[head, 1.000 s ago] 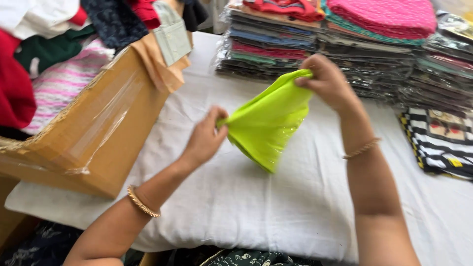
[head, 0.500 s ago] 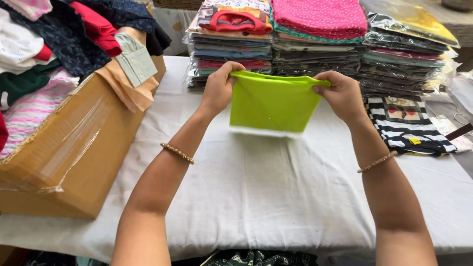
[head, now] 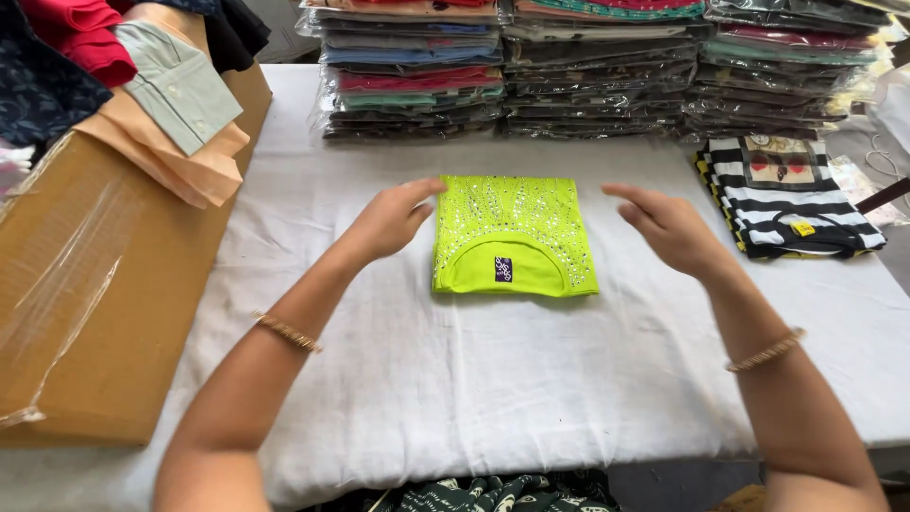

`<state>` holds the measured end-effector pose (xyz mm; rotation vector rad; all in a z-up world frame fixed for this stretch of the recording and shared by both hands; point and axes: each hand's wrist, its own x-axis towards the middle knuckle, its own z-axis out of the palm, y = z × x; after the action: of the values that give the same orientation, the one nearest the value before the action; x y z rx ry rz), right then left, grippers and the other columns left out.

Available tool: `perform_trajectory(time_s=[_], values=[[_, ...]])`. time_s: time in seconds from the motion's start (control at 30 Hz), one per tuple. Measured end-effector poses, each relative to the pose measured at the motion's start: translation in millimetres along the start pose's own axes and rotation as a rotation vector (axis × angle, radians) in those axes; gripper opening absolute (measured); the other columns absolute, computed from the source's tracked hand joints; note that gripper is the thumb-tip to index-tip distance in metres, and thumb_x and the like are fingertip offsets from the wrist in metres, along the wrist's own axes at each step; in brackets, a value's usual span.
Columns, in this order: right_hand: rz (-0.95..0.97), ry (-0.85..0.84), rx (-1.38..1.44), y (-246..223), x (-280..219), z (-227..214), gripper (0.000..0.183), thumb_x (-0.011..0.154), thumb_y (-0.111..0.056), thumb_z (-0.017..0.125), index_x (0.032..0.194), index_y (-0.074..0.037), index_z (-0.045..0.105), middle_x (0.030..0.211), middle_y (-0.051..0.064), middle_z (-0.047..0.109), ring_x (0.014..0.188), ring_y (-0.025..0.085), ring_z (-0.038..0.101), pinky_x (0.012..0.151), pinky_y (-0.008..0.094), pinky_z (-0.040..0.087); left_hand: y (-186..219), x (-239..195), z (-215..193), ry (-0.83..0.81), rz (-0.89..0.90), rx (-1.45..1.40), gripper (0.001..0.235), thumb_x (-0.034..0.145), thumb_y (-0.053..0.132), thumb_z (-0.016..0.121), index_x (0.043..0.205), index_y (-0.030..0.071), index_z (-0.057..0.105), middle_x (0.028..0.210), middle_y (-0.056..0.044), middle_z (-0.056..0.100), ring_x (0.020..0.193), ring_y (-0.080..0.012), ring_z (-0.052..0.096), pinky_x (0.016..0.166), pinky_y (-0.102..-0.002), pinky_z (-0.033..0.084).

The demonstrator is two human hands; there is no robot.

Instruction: The person folds several garments on a white table surface. They start with a yellow and black striped shirt, followed by a black and white striped shirt, a neon green long-sleeved shirt, and finally a pink and white striped top. Each item is folded neatly and stacked on the table.

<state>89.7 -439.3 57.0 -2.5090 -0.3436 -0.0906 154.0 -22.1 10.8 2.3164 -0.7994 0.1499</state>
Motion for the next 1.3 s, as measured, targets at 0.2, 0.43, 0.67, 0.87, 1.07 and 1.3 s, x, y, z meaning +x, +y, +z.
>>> perform_trajectory(time_s=[0.2,0.43,0.67,0.87,1.07,1.3], values=[[-0.121,0.020,-0.306,-3.5,93.4,92.7,0.061,0.106,-0.044,0.042,0.158,-0.014,0.033,0.166,0.013,0.030,0.154,0.030,0.020,0.123,0.050,0.016,-12.5,91.7,111.8,-0.074,-0.096,0.282,0.067,0.106,0.058,0.034,0.154,0.013,0.042,0.162,-0.013,0.039,0.151,-0.0312,0.033,0.124,-0.047,0.022],[-0.036,-0.092,-0.426,11.7,94.6,150.4,0.068,0.101,-0.054,0.035,0.161,-0.023,0.028,0.170,0.005,0.019,0.157,0.029,0.012,0.122,0.058,0.013,4.3,74.0,129.5,-0.147,-0.195,0.337,0.074,0.098,0.069,0.027,0.162,0.032,0.025,0.170,-0.013,0.013,0.157,-0.0378,0.008,0.124,-0.057,0.003],[0.016,-0.040,-0.329,30.3,97.6,149.1,0.069,0.104,-0.058,0.032,0.161,-0.020,0.028,0.170,0.012,0.020,0.157,0.033,0.012,0.121,0.059,0.010,-6.2,72.5,124.0,-0.100,-0.275,0.398,0.070,0.101,0.066,0.031,0.162,0.031,0.027,0.169,-0.018,0.015,0.155,-0.0435,0.007,0.123,-0.060,0.002],[0.061,-0.017,-0.335,34.3,101.3,149.4,0.072,0.103,-0.060,0.031,0.162,-0.019,0.027,0.169,0.014,0.021,0.158,0.032,0.013,0.122,0.058,0.010,-2.8,72.9,122.1,-0.067,-0.328,0.407,0.073,0.100,0.066,0.033,0.161,0.028,0.026,0.167,-0.025,0.016,0.154,-0.0445,0.007,0.121,-0.061,0.004],[0.056,-0.095,-0.308,33.8,80.5,137.7,0.071,0.103,-0.058,0.028,0.163,-0.020,0.023,0.170,0.015,0.013,0.157,0.033,0.007,0.119,0.059,0.008,6.4,57.1,119.3,-0.080,-0.349,0.325,0.071,0.103,0.065,0.030,0.162,0.026,0.025,0.168,-0.022,0.013,0.155,-0.0436,0.002,0.124,-0.058,0.001],[-0.017,-0.138,-0.390,-3.1,13.5,131.9,0.070,0.101,-0.056,0.034,0.161,-0.022,0.027,0.170,0.011,0.017,0.157,0.029,0.011,0.122,0.056,0.010,31.6,6.6,101.6,-0.187,-0.311,0.322,0.068,0.101,0.061,0.030,0.160,0.027,0.029,0.169,-0.018,0.012,0.156,-0.0400,0.005,0.123,-0.057,0.007]])
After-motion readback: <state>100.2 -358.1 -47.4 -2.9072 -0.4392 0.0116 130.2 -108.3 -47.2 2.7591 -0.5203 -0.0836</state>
